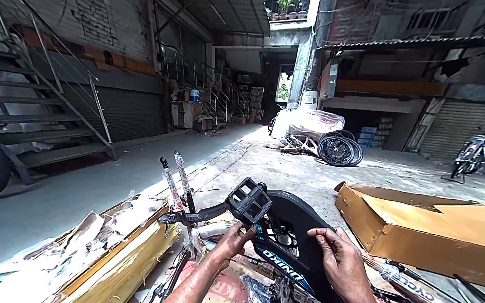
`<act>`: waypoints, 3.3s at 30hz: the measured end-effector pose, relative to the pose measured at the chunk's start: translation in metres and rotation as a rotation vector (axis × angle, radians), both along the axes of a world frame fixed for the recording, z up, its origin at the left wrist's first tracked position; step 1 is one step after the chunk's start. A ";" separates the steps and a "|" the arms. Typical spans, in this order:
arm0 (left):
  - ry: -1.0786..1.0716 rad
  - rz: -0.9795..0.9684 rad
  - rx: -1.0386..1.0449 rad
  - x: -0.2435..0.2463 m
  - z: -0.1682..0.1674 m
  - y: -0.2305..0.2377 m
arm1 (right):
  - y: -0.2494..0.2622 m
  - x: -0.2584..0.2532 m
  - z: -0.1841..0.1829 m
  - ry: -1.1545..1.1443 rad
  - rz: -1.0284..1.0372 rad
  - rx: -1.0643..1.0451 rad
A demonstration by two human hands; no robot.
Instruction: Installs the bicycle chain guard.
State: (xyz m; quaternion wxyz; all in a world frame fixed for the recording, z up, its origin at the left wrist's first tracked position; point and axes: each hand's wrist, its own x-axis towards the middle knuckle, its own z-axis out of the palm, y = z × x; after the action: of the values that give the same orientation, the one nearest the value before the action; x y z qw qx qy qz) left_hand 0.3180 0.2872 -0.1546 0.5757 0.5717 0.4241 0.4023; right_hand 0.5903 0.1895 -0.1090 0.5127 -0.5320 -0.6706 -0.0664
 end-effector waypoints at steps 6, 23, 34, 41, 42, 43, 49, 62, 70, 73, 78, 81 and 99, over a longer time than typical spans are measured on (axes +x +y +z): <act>0.361 0.116 0.152 0.007 0.027 -0.010 | 0.002 -0.002 0.004 0.036 0.028 0.009; 0.203 0.152 0.105 0.047 -0.013 -0.007 | -0.002 0.020 0.015 -0.097 0.156 -0.060; 0.238 0.222 0.118 0.051 -0.016 -0.001 | 0.050 0.007 0.121 -0.068 0.350 -0.258; 0.293 0.183 0.128 0.047 -0.012 0.003 | 0.103 -0.027 0.140 -0.085 0.446 -0.538; 0.296 0.179 0.129 0.046 -0.012 0.004 | 0.104 -0.029 0.142 -0.081 0.462 -0.558; 0.298 0.172 0.129 0.046 -0.012 0.004 | 0.104 -0.030 0.145 -0.075 0.477 -0.579; 0.319 0.142 0.152 0.042 -0.009 0.005 | 0.096 -0.036 0.155 -0.075 0.434 -0.662; 0.268 0.138 0.118 0.043 -0.014 0.005 | 0.095 -0.046 0.162 0.035 0.437 -0.785; 0.286 0.124 0.139 0.039 -0.010 0.005 | 0.097 -0.033 0.161 -0.088 0.522 -0.703; 0.316 0.116 0.145 0.039 -0.009 0.006 | 0.098 -0.033 0.165 -0.235 0.559 -0.673; 0.284 0.107 0.153 0.039 -0.011 0.006 | 0.098 -0.035 0.164 -0.188 0.485 -0.689; 0.254 0.108 0.140 0.041 -0.013 0.006 | 0.101 -0.038 0.162 -0.078 0.505 -0.735; 0.280 0.086 0.134 0.039 -0.012 0.006 | 0.107 -0.038 0.162 0.163 0.403 -0.922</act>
State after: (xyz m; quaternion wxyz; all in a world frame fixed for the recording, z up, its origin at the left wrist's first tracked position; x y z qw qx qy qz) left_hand 0.3571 0.2934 -0.1661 0.4538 0.6405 0.4966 0.3704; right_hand 0.5520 0.2962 0.0528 0.2779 -0.5665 -0.6773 0.3783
